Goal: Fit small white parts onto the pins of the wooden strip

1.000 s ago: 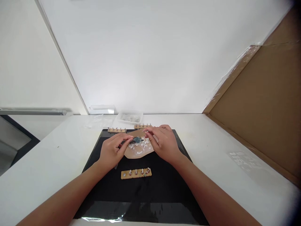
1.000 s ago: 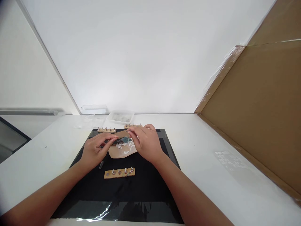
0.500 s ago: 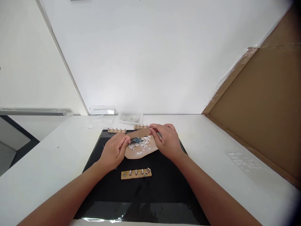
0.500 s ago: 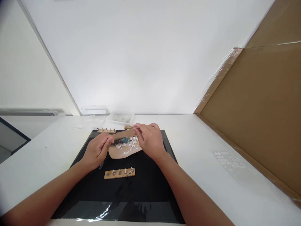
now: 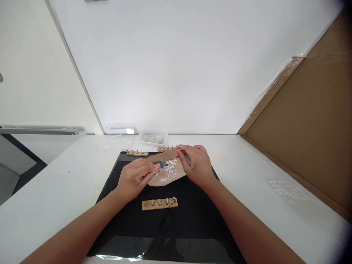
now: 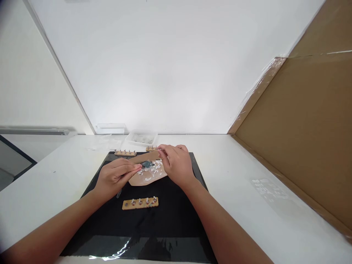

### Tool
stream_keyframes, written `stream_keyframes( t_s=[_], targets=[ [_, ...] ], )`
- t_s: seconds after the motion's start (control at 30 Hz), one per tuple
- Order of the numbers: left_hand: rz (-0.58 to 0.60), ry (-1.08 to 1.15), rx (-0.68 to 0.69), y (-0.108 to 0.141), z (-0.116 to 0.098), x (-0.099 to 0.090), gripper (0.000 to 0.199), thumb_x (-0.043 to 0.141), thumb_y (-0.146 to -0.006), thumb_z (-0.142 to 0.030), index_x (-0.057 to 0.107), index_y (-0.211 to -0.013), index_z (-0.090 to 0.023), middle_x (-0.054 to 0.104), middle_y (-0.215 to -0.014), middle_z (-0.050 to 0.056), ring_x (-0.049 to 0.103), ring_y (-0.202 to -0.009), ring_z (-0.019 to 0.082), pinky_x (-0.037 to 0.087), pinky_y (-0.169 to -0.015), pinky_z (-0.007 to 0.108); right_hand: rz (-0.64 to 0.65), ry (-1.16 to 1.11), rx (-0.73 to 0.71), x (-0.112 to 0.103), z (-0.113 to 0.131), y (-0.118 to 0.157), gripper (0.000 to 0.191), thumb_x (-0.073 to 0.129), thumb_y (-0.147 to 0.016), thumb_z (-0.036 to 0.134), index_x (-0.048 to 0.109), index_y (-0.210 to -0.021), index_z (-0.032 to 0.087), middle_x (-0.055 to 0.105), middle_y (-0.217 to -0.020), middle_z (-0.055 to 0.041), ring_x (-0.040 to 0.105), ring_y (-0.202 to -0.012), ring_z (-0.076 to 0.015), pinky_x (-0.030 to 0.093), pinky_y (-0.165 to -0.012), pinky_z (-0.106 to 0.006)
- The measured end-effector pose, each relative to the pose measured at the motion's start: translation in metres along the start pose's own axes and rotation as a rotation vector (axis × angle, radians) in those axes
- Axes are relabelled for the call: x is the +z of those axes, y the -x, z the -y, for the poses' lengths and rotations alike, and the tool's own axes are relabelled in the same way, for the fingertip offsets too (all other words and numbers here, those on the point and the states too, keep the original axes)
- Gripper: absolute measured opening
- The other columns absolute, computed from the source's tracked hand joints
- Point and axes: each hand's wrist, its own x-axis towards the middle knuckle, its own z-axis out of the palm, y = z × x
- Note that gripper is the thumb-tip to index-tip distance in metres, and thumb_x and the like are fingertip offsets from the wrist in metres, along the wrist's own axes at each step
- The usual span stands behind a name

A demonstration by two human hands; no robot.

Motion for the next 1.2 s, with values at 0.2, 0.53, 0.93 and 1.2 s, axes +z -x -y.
stream_keyframes(
  t_s=[0.2, 0.53, 0.93, 1.2],
  targets=[
    [-0.023, -0.039, -0.030, 0.001, -0.005, -0.004, 0.011, 0.078, -0.093, -0.016, 0.075, -0.082, -0.019, 0.083, -0.087, 0.000, 0.080, -0.082, 0.016, 0.066, -0.073, 0.026, 0.004, 0.005, -0.001, 0.001, 0.000, 0.000, 0.014, 0.054, -0.108, 0.027, 0.067, -0.114, 0.023, 0.083, -0.105, -0.0028, 0.076, -0.083, -0.0187, 0.042, -0.090, -0.039],
    [-0.040, 0.116, -0.226, 0.007, -0.005, 0.002, 0.008, 0.079, -0.093, -0.021, 0.080, -0.086, -0.024, 0.084, -0.103, -0.002, 0.082, -0.095, 0.021, 0.070, -0.084, 0.033, 0.009, 0.003, -0.013, 0.002, -0.001, 0.001, 0.013, 0.056, -0.108, 0.025, 0.067, -0.114, 0.024, 0.083, -0.098, -0.0012, 0.075, -0.078, -0.0181, 0.043, -0.090, -0.039],
    [0.110, -0.020, -0.062, 0.011, 0.005, 0.004, 0.030, 0.061, -0.104, -0.017, 0.073, -0.130, -0.024, 0.073, -0.138, 0.003, 0.076, -0.118, 0.022, 0.066, -0.101, 0.034, 0.024, 0.005, -0.010, 0.002, 0.000, 0.000, 0.013, 0.055, -0.108, 0.027, 0.067, -0.113, 0.024, 0.082, -0.105, -0.0024, 0.075, -0.082, -0.0185, 0.043, -0.090, -0.039],
    [-0.081, 0.012, -0.084, 0.001, -0.012, -0.004, 0.022, 0.070, -0.098, -0.013, 0.081, -0.113, -0.026, 0.083, -0.114, 0.000, 0.081, -0.102, 0.020, 0.070, -0.092, 0.031, 0.040, -0.019, 0.010, 0.000, 0.001, 0.000, 0.016, 0.053, -0.109, 0.029, 0.067, -0.114, 0.024, 0.081, -0.107, -0.0043, 0.076, -0.086, -0.0203, 0.044, -0.091, -0.040]
  ],
)
